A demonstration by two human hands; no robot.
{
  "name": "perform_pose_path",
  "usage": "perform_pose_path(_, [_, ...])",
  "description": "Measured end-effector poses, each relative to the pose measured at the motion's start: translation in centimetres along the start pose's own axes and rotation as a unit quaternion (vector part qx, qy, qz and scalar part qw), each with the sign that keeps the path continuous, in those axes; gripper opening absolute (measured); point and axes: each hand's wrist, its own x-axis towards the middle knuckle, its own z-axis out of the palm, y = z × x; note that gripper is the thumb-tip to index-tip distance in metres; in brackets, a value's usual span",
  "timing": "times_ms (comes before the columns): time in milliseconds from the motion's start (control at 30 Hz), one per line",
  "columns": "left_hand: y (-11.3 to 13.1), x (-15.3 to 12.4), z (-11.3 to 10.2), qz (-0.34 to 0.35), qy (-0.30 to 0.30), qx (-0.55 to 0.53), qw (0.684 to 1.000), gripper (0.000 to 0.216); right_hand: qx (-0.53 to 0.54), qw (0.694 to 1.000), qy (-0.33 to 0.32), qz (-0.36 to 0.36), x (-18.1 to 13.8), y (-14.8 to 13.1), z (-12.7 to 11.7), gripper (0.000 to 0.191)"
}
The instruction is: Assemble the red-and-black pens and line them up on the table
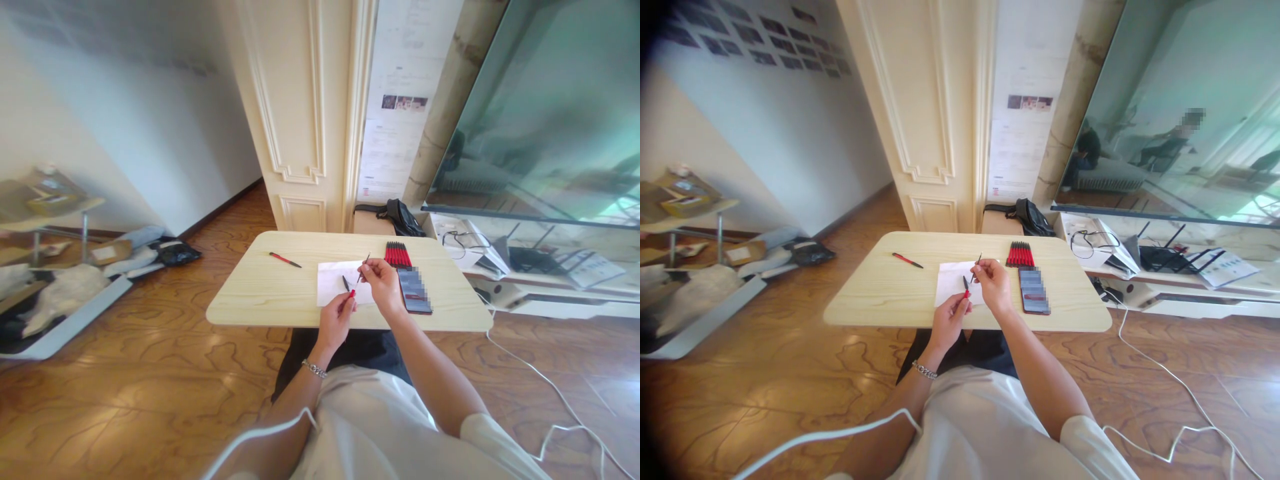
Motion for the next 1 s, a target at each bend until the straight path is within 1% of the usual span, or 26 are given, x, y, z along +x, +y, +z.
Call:
perform_pose_path(133, [-0.1, 0.1, 0.1, 0.004, 0.001, -0.001, 1.000, 0.039, -0.024, 0.999, -0.030, 0.014, -0.6, 0.8, 0.1, 0.030])
perform_pose_path(267, [0.2, 0.1, -0.2, 0.000, 0.001, -0.008, 1.000, 0.038, -0.105, 0.991, -0.085, 0.021, -1.8, 1.8, 0.0, 0.027])
perform_pose_path(333, [0.3, 0.1, -0.3, -0.008, -0.001, -0.013, 1.000, 0.037, -0.130, 0.987, -0.094, 0.019, -2.2, 2.0, -0.2, 0.027])
perform_pose_path(667, [0.6, 0.2, -0.1, -0.027, -0.020, -0.045, 0.998, 0.038, -0.129, 0.985, -0.113, 0.014, -2.3, 2.4, -1.2, 0.025])
perform_pose_path(767, [0.5, 0.2, -0.3, -0.023, -0.018, -0.047, 0.998, 0.037, -0.123, 0.980, -0.151, 0.025, -1.8, 2.6, -1.5, 0.027])
perform_pose_path(833, [0.3, 0.3, -0.4, -0.024, -0.005, -0.049, 0.998, 0.038, -0.112, 0.977, -0.177, 0.036, -1.0, 2.9, -1.8, 0.032])
perform_pose_path(900, [0.1, 0.4, -0.5, -0.030, 0.018, -0.056, 0.998, 0.040, -0.134, 0.976, -0.168, 0.035, 0.2, 3.6, -2.1, 0.035])
perform_pose_path(967, [-0.2, 0.4, -0.5, -0.038, 0.037, -0.060, 0.997, 0.043, -0.221, 0.966, -0.132, 0.023, 1.4, 4.5, -2.2, 0.029])
perform_pose_path(1000, [-0.3, 0.4, -0.6, -0.041, 0.042, -0.061, 0.996, 0.043, -0.278, 0.953, -0.119, 0.020, 2.0, 5.0, -2.1, 0.025])
